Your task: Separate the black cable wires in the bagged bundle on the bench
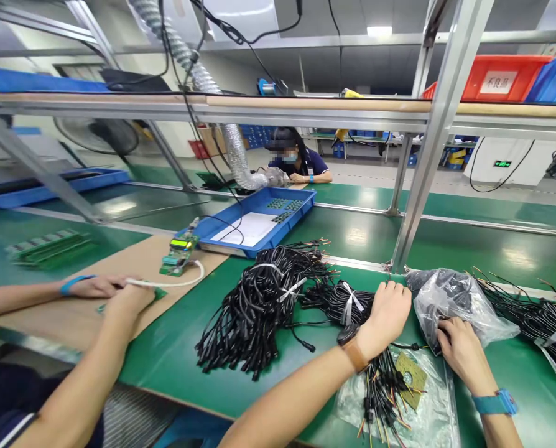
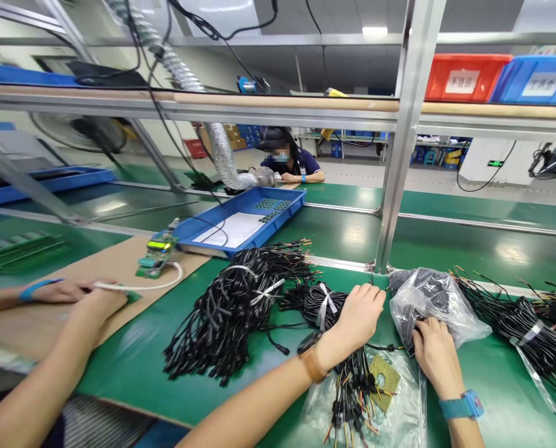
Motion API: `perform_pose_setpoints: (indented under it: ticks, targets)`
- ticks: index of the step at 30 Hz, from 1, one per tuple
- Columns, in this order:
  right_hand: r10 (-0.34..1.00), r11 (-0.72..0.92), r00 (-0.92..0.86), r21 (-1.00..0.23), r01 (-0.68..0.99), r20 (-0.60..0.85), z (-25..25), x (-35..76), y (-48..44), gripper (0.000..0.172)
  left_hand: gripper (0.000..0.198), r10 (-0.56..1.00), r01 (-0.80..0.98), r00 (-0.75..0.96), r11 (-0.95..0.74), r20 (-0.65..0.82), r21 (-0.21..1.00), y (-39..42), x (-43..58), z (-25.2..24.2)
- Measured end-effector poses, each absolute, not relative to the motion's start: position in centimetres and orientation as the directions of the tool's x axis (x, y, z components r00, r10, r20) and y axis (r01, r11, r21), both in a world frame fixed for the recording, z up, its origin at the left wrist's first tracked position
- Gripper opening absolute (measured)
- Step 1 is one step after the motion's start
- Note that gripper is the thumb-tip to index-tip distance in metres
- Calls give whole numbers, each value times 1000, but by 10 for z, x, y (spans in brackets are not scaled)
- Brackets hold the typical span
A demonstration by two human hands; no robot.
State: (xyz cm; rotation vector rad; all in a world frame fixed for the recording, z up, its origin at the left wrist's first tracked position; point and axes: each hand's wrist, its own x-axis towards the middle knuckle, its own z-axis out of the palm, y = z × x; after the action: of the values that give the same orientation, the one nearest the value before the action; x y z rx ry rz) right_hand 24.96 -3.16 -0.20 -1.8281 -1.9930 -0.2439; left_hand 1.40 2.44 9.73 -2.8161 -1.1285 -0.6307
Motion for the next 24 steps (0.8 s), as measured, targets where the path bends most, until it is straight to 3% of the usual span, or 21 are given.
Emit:
perform_pose_setpoints:
  ticks: [5,10,14,17,19,24]
  targets:
    - [902,123,-19,-214,969,432,-2,250,-28,17,14,739,738,620,-663,263,122,47,35,102]
    - [906,141,-6,-289,947,423,-2,249,-27,15,19,768,750,543,-626,340,215,54,27,111]
    - [916,120,16,-313,942,401,3,247,-28,19,19,735,645,493,-668,466,371,40,10,121]
    - [926,106,-9,-238,966,378,9,244,-30,23,25,599,428,627,-799,498,423,24,-8,119]
    - [937,87,-11,-204,975,350,13,242,-31,23,21,459,280,770,-867,443,412,15,-19,109]
    - [935,73,12,-226,971,355,17,241,-32,15,8,350,281,903,-920,250,273,4,-29,75]
